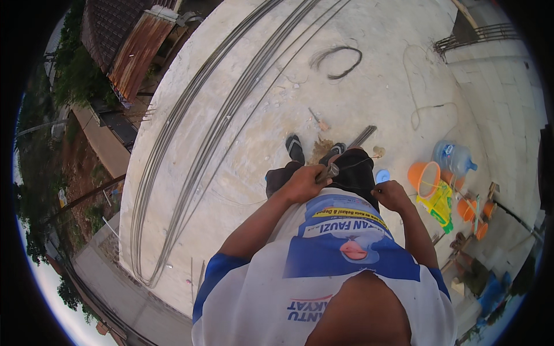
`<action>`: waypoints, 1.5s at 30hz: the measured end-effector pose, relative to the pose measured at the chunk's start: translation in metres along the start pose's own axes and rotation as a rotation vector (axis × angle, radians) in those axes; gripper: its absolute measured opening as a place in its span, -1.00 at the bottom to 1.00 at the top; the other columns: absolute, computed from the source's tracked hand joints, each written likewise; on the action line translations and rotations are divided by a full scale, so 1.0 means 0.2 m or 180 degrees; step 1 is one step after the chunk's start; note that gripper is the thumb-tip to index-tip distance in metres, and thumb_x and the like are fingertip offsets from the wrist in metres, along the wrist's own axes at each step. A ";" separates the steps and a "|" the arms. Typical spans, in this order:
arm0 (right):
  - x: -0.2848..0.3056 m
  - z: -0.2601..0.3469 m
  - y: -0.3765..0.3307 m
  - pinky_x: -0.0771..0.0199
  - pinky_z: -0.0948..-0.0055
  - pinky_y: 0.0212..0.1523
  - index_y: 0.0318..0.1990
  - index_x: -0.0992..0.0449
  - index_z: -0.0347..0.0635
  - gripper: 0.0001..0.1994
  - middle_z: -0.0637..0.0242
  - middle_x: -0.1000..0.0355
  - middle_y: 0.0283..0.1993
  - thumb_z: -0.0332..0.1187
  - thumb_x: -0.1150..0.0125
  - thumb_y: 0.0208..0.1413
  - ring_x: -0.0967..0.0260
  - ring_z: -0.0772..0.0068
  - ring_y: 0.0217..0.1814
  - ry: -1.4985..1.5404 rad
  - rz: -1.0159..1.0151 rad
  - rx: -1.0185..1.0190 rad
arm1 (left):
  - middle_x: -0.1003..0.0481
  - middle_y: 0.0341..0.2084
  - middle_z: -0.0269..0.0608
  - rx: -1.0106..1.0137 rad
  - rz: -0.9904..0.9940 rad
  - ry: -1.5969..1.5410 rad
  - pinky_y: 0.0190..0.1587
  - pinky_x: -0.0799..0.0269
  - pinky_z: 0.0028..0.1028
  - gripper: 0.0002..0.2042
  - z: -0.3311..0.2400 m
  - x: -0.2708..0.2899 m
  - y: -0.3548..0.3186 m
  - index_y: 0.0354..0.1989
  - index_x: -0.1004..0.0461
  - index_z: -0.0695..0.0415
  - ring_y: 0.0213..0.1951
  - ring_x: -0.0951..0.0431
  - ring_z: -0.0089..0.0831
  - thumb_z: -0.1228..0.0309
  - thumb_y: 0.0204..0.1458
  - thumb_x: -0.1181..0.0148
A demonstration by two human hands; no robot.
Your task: The person uses pliers to cut and bend wire, then twists wire around rebar intersections to secure a rebar cage. The person walks around the rooftop workspace, handling rebar and wire, and positions the rebar cage against a wall.
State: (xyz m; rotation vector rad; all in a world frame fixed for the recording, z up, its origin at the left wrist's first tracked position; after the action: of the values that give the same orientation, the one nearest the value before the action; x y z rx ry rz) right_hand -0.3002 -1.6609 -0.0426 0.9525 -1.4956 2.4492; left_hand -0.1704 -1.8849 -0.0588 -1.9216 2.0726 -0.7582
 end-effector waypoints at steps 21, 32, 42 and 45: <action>0.36 -0.41 0.22 -0.43 0.29 -0.22 -0.29 -0.59 -0.24 -0.80 0.19 -0.55 -0.33 -0.28 -0.17 0.10 -0.51 0.14 -0.28 0.0692 -0.0682 -0.0204 | -0.52 -0.46 0.09 0.0624 -0.0441 0.0095 -0.27 -0.40 -0.12 -0.75 -0.08 0.12 0.59 -0.30 -0.46 0.19 -0.33 -0.53 0.08 0.24 0.05 -0.18; 1.26 -0.95 0.70 -0.41 0.40 -0.24 -0.27 -0.59 -0.27 -0.75 0.25 -0.52 -0.38 -0.24 -0.17 0.15 -0.45 0.37 -0.33 0.1656 -0.0825 0.0052 | -0.52 -0.35 0.10 0.0755 -0.0270 0.0386 -0.17 -0.39 -0.14 -0.75 -0.58 -0.07 1.14 -0.18 -0.46 0.17 -0.24 -0.52 0.07 0.27 0.07 -0.17; 1.16 -1.15 0.71 -0.47 0.15 -0.14 -0.34 -0.65 -0.08 -0.71 0.12 -0.55 -0.32 -0.10 -0.14 0.03 -0.49 0.04 -0.23 -0.0690 0.0744 0.0661 | -0.50 -0.49 0.10 0.0106 -0.1025 0.1012 -0.27 -0.38 -0.14 -0.76 -0.88 -0.08 1.41 -0.32 -0.45 0.21 -0.33 -0.51 0.08 0.25 0.06 -0.18; 1.28 -1.20 0.66 -0.42 0.30 -0.32 -0.36 -0.64 -0.17 -0.76 0.17 -0.52 -0.44 -0.19 -0.19 -0.01 -0.43 0.26 -0.43 0.0431 0.0961 0.0926 | -0.51 -0.48 0.10 0.0389 -0.1278 0.1401 -0.28 -0.40 -0.13 -0.76 -0.82 -0.06 1.49 -0.34 -0.44 0.21 -0.33 -0.52 0.08 0.25 0.06 -0.18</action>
State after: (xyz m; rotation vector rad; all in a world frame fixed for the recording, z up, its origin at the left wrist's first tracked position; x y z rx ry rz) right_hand -0.6644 -1.5823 -0.0732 0.6180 -1.3487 2.9402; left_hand -0.5061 -1.8328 -0.0716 -2.2894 1.8011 -1.4749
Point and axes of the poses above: each hand's wrist, its own y-axis towards the middle knuckle, its own x-axis out of the back of the hand, z = x × y, the point moved 7 cm from there along y, towards the middle knuckle
